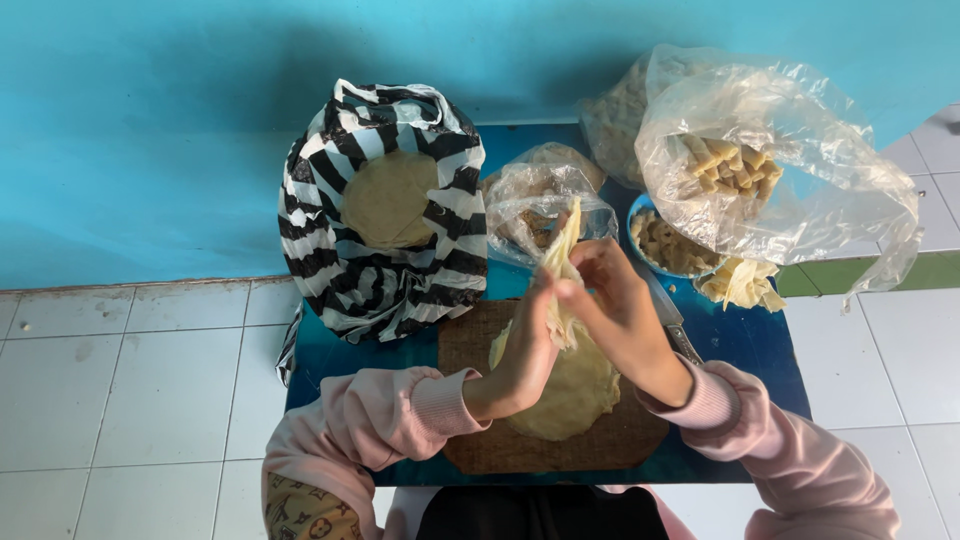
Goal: The person spoons filling from a plastic bag onto thin square wrappers and folds the wrappers into filled parcels. They then move a cutting board and knife aside, unwrap a striped cloth bag, and peel and fold large round thin pastry sheets, stacking the separated sheets on the board.
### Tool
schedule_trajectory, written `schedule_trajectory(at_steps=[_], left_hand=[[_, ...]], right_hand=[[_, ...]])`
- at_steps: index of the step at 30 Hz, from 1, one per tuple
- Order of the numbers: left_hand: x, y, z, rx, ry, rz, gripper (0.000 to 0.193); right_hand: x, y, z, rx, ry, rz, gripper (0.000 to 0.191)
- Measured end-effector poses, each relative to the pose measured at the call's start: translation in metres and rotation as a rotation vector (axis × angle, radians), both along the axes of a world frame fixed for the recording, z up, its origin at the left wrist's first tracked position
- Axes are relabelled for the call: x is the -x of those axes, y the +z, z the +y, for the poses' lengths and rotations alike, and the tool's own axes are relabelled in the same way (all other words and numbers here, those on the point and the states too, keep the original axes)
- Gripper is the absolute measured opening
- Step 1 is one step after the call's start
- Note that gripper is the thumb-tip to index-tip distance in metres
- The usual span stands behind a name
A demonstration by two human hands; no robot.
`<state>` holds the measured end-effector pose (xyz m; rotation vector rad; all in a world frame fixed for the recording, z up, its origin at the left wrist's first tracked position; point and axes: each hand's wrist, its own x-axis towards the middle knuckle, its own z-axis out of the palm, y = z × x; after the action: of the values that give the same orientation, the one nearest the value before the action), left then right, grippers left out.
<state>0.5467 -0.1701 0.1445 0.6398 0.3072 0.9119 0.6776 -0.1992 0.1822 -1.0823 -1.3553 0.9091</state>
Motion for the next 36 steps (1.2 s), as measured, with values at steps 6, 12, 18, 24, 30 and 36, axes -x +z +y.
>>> schedule_trajectory(at_steps=[6, 12, 18, 24, 30, 36], left_hand=[[0.004, 0.006, -0.003, -0.009, 0.068, -0.064, 0.066], [0.008, -0.001, -0.003, 0.046, 0.056, -0.155, 0.067], [0.006, -0.015, -0.012, -0.148, 0.124, 0.006, 0.064], [0.009, -0.003, -0.007, -0.016, 0.194, -0.021, 0.072], [0.010, -0.002, -0.004, -0.050, 0.206, -0.014, 0.071], [-0.005, -0.066, -0.010, -0.267, 0.336, 0.382, 0.058]], right_hand=[[0.007, -0.010, 0.003, 0.024, -0.054, 0.056, 0.015], [-0.002, -0.010, 0.002, 0.069, -0.120, 0.164, 0.014], [0.001, -0.018, 0.003, 0.047, -0.153, 0.067, 0.024], [0.008, -0.014, 0.005, 0.131, -0.132, 0.244, 0.023], [0.014, 0.013, -0.002, 0.295, -0.056, 0.569, 0.027], [0.028, 0.010, 0.008, 0.202, -0.132, 0.380, 0.028]])
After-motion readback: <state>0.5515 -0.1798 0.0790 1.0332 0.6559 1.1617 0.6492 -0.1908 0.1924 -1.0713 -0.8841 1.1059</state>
